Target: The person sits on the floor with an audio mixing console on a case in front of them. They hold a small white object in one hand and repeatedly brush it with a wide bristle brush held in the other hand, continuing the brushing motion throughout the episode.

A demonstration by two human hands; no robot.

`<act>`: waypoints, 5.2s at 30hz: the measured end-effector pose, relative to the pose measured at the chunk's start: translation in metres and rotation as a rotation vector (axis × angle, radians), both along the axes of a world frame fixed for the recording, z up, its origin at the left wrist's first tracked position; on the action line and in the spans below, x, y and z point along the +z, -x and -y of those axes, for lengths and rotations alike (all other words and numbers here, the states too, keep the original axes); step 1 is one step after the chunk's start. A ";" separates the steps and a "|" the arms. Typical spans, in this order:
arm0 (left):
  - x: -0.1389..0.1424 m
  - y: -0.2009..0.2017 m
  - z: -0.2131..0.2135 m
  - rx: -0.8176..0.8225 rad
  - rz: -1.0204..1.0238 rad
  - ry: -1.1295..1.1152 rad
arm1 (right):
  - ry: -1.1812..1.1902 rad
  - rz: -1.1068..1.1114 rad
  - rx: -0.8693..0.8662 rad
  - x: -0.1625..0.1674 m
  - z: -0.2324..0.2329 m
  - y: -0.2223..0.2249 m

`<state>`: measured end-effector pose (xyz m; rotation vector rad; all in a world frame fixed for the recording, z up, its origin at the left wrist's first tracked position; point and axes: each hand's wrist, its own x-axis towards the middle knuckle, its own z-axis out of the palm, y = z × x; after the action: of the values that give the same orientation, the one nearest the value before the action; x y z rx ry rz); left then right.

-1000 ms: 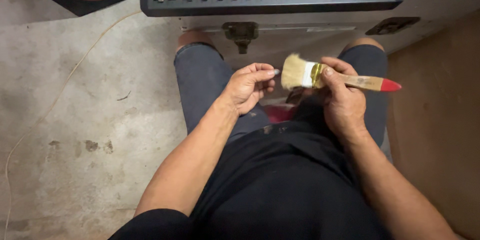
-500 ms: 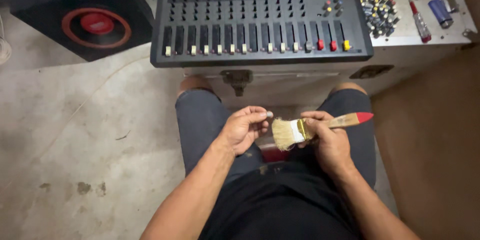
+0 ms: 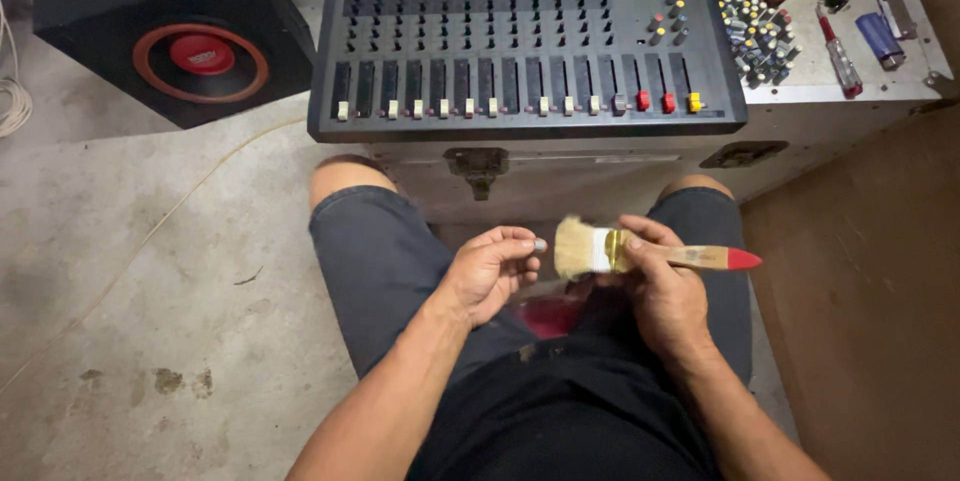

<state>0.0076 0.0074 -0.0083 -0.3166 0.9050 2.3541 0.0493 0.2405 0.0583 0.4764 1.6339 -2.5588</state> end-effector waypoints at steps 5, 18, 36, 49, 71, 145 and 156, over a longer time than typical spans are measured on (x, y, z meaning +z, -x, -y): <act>0.005 -0.006 0.002 0.018 0.019 -0.018 | 0.016 -0.063 -0.019 0.002 0.004 -0.001; -0.002 -0.005 0.002 0.075 0.049 -0.008 | -0.096 0.023 0.152 0.001 0.008 -0.011; 0.011 -0.006 -0.004 0.110 -0.017 -0.080 | 0.027 0.002 -0.016 0.003 -0.003 -0.003; 0.013 -0.003 -0.006 0.130 -0.036 -0.080 | 0.070 -0.008 -0.023 -0.003 -0.007 -0.001; 0.014 -0.006 -0.008 0.083 -0.022 -0.009 | -0.055 -0.033 0.122 -0.004 -0.002 -0.008; 0.019 -0.006 -0.010 0.035 -0.063 -0.014 | 0.126 0.011 -0.068 0.007 -0.011 0.003; 0.018 -0.008 -0.012 0.016 -0.078 0.077 | 0.105 -0.027 -0.046 0.008 -0.010 0.003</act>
<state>0.0152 0.0193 0.0094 -0.2650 1.0351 2.3646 0.0459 0.2500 0.0661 0.4783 1.5045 -2.6792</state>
